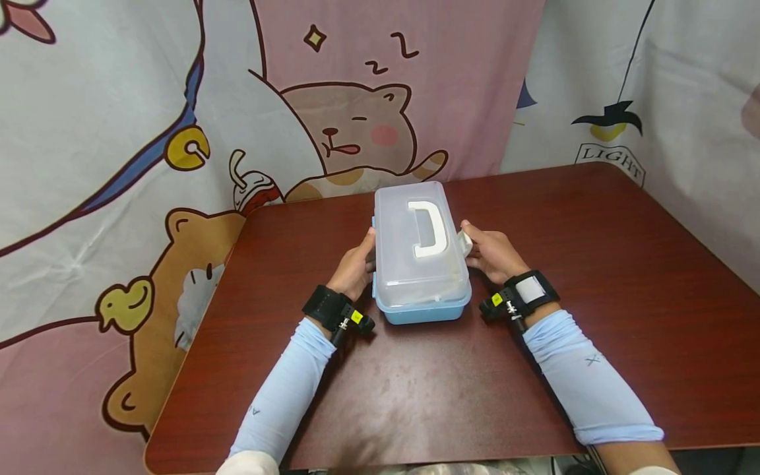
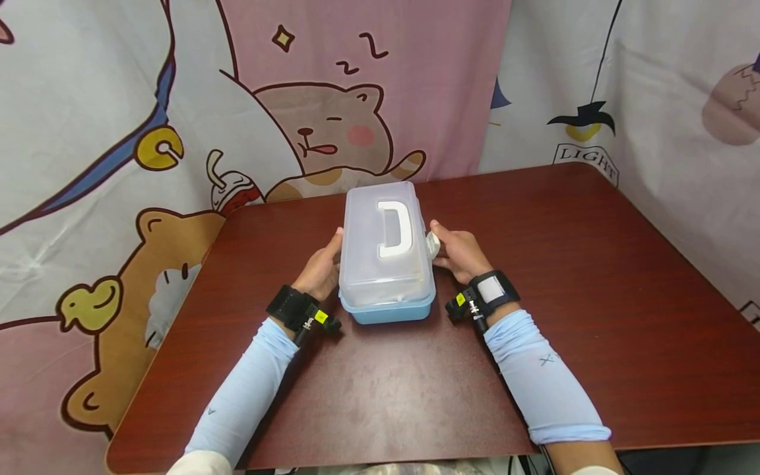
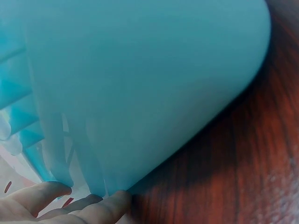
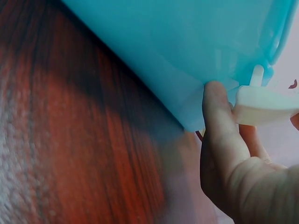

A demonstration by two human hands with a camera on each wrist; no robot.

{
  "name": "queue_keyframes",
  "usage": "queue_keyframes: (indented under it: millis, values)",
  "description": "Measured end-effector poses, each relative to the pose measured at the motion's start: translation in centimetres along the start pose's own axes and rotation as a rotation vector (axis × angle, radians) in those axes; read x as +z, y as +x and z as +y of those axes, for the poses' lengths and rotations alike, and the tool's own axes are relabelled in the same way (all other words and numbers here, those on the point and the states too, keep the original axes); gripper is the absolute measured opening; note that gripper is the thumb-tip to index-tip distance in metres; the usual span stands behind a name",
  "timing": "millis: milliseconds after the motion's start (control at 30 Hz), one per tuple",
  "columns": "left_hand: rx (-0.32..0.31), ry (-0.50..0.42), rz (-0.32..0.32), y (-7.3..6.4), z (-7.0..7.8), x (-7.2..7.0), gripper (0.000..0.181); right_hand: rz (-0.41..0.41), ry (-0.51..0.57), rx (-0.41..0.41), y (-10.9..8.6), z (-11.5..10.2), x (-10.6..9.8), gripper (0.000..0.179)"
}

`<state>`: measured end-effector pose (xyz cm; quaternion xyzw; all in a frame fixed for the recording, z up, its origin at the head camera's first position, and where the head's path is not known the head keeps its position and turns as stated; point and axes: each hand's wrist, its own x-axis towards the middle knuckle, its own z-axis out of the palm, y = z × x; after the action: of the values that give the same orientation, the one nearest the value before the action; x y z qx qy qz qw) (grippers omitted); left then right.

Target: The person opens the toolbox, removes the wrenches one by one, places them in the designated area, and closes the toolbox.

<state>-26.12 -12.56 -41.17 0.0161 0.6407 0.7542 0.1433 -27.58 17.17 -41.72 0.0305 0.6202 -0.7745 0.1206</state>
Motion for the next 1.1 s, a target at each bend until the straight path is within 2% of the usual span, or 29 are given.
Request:
queue_keyframes:
  millis: [400, 667, 1100]
  values:
    - [-0.001, 0.0, -0.017, -0.03, 0.07, -0.11, 0.064, -0.001, -0.031, 0.022, 0.02, -0.12, -0.16, 0.049]
    - [0.002, -0.004, -0.018, -0.14, 0.14, 0.0, 0.064, -0.005, -0.032, 0.005, -0.05, -0.27, -0.18, 0.043]
    - [0.007, -0.003, -0.024, -0.14, 0.11, -0.05, 0.064, -0.016, -0.083, 0.023, 0.25, 0.03, -0.63, 0.053]
